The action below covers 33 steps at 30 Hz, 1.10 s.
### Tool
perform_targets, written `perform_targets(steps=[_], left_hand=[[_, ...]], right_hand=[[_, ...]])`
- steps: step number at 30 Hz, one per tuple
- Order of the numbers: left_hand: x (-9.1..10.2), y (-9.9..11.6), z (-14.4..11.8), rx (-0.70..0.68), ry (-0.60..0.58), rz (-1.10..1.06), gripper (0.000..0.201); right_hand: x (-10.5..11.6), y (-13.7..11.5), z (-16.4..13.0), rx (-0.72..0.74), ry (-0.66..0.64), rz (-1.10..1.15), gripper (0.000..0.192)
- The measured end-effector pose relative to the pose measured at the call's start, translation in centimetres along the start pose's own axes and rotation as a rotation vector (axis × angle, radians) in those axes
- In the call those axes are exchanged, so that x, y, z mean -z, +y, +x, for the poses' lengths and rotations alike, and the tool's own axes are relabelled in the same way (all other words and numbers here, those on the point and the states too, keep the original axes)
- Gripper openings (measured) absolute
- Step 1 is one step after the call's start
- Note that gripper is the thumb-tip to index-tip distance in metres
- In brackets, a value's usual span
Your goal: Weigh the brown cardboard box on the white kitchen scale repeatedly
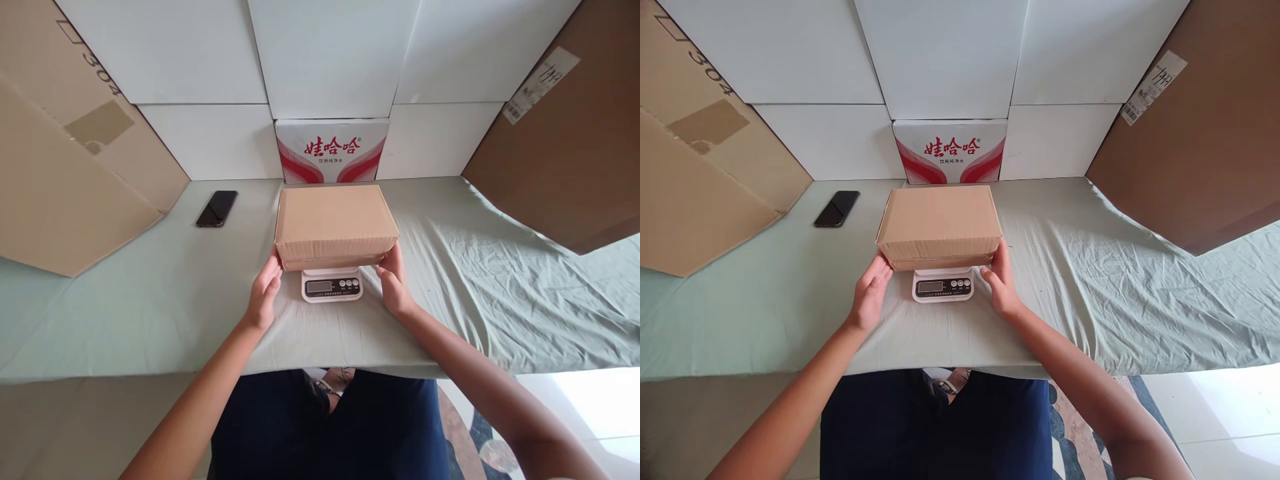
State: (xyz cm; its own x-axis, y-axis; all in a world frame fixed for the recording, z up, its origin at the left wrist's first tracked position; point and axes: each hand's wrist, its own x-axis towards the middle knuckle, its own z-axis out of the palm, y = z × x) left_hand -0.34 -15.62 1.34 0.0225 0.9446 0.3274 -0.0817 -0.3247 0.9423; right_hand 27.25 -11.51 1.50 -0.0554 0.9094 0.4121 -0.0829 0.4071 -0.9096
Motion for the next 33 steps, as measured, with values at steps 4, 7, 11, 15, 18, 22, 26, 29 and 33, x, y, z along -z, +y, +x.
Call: perform_targets(steps=[4, 7, 11, 15, 18, 22, 26, 29, 33], left_hand=[[0.0, -0.1, 0.3, -0.06, 0.042, -0.04, 0.073], [0.0, -0.1, 0.5, -0.061, 0.082, -0.036, 0.074], [-0.1, 0.0, 0.7, -0.052, 0.079, -0.024, 0.075], [-0.2, 0.0, 0.6, -0.043, 0.071, -0.019, 0.076], [-0.3, -0.5, 0.3, -0.032, 0.055, -0.021, 0.077], [-0.5, -1.0, -0.1, -0.052, 0.039, -0.032, 0.079], [-0.6, -0.4, 0.8, -0.095, 0.018, 0.003, 0.081], [-0.5, 0.3, 3.9, -0.169, 0.01, 0.044, 0.082], [-0.2, -1.0, 10.0, -0.168, 0.046, 0.064, 0.079]], right_hand=[[0.6, 0.9, 0.3, -0.011, 0.084, 0.045, 0.074], [1.4, 1.5, 0.7, -0.037, 0.153, 0.063, 0.079], [1.9, 1.8, 1.0, -0.06, 0.163, 0.08, 0.08], [1.4, 1.2, 1.1, -0.082, 0.139, 0.131, 0.074], [0.6, 0.4, 0.9, -0.086, 0.053, 0.134, 0.063], [-0.2, -0.2, 0.5, -0.048, 0.027, 0.072, 0.055], [-0.3, -0.2, 1.6, -0.013, 0.034, 0.056, 0.056], [-0.5, -0.2, 4.8, 0.059, 0.031, 0.039, 0.059], [-1.6, 1.0, 10.5, 0.172, 0.115, -0.053, 0.06]])
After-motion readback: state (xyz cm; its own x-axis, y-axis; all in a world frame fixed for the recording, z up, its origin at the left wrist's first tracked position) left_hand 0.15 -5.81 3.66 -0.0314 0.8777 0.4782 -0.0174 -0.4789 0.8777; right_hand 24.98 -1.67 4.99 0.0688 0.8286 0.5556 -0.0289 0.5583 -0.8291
